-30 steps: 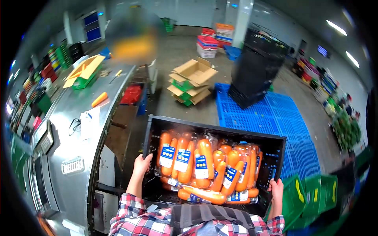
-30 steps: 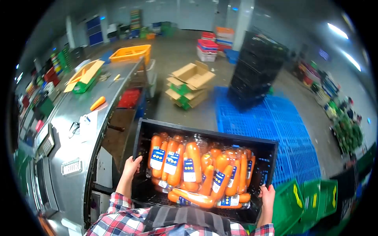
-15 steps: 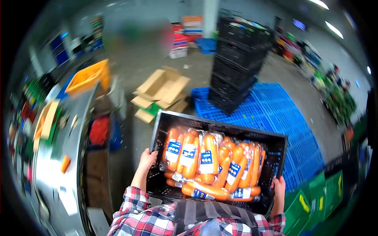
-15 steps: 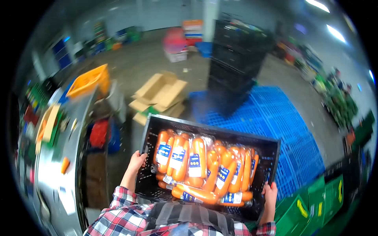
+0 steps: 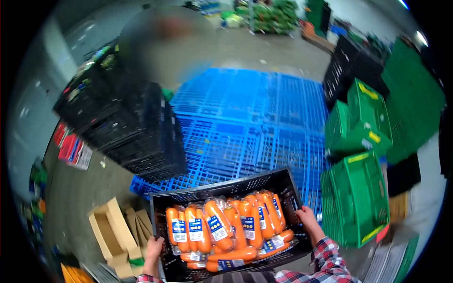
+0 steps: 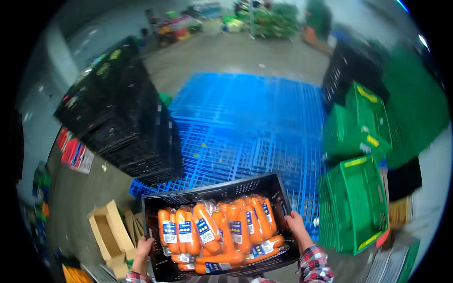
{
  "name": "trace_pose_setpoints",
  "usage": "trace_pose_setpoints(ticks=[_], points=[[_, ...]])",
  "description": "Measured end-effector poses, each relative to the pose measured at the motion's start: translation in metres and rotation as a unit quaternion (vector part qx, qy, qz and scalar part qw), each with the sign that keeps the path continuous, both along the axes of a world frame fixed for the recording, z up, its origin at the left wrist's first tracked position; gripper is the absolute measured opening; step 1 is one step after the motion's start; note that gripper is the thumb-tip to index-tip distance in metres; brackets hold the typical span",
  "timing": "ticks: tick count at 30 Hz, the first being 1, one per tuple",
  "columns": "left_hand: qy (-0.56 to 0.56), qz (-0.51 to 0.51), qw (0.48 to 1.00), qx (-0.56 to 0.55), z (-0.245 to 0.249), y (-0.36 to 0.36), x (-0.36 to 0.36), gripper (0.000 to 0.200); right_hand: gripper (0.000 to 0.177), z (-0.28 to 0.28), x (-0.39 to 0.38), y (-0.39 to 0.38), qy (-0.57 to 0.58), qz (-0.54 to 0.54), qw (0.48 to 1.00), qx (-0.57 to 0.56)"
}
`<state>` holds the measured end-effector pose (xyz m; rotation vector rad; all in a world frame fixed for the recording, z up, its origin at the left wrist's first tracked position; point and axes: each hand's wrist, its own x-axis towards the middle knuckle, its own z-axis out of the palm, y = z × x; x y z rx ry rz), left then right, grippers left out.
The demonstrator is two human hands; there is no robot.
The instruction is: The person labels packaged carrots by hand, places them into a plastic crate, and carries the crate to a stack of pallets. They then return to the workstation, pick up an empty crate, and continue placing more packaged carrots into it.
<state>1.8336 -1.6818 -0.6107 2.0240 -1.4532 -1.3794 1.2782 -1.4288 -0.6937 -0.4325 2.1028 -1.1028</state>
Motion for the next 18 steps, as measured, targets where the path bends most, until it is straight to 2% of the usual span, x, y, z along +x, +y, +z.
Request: trace_pose_setpoints(ticks=[1,2,4,5,7,8,10,13,14,15,16,17,18], points=[[0.0,-0.017,1.0,0.021,-0.012,-0.03,-0.033,0.015,0.009,0.012,-0.005,-0.005,-0.011,-0.042,0.999,0.033],[-0.005,-0.047,0.996,0.07,-0.029,-0.055,-0.033,0.014,0.01,0.0,0.004,0.001,-0.085,-0.057,0.995,0.014],[0.006,-0.075,0.988,0.138,-0.055,-0.099,-0.047,0.013,0.009,0.015,0.03,-0.001,-0.041,-0.126,0.988,0.084],[0.0,-0.088,0.983,0.159,-0.06,-0.119,-0.063,0.013,0.01,-0.005,0.034,0.012,-0.028,-0.139,0.982,0.124],[-0.016,-0.112,0.97,0.215,-0.065,-0.154,-0.088,0.013,0.011,0.029,0.052,0.003,-0.094,-0.204,0.96,0.164],[-0.017,-0.103,0.973,0.207,-0.105,-0.147,-0.113,0.014,0.011,-0.003,0.034,0.011,-0.113,-0.224,0.957,0.145],[-0.015,-0.092,0.97,0.224,-0.12,-0.168,-0.132,0.017,0.011,-0.007,0.045,0.008,-0.16,-0.29,0.933,0.138],[-0.037,-0.079,0.974,0.208,-0.169,-0.192,-0.147,0.024,0.01,-0.026,0.037,-0.008,-0.239,-0.302,0.918,0.1],[-0.024,-0.078,0.971,0.225,-0.179,-0.197,-0.147,0.024,0.014,-0.056,0.037,0.001,-0.257,-0.326,0.906,0.084],[-0.009,-0.055,0.971,0.231,-0.169,-0.194,-0.151,0.024,0.02,-0.058,0.04,-0.009,-0.245,-0.332,0.906,0.09],[0.011,-0.047,0.973,0.228,-0.18,-0.196,-0.144,0.023,0.023,-0.083,0.04,-0.006,-0.255,-0.311,0.912,0.077],[0.005,-0.041,0.969,0.245,-0.193,-0.203,-0.139,0.022,0.019,-0.114,0.045,0.001,-0.216,-0.26,0.94,0.04],[0.025,-0.03,0.971,0.234,-0.206,-0.208,-0.136,0.02,0.014,-0.139,0.047,-0.001,-0.221,-0.234,0.945,0.059]])
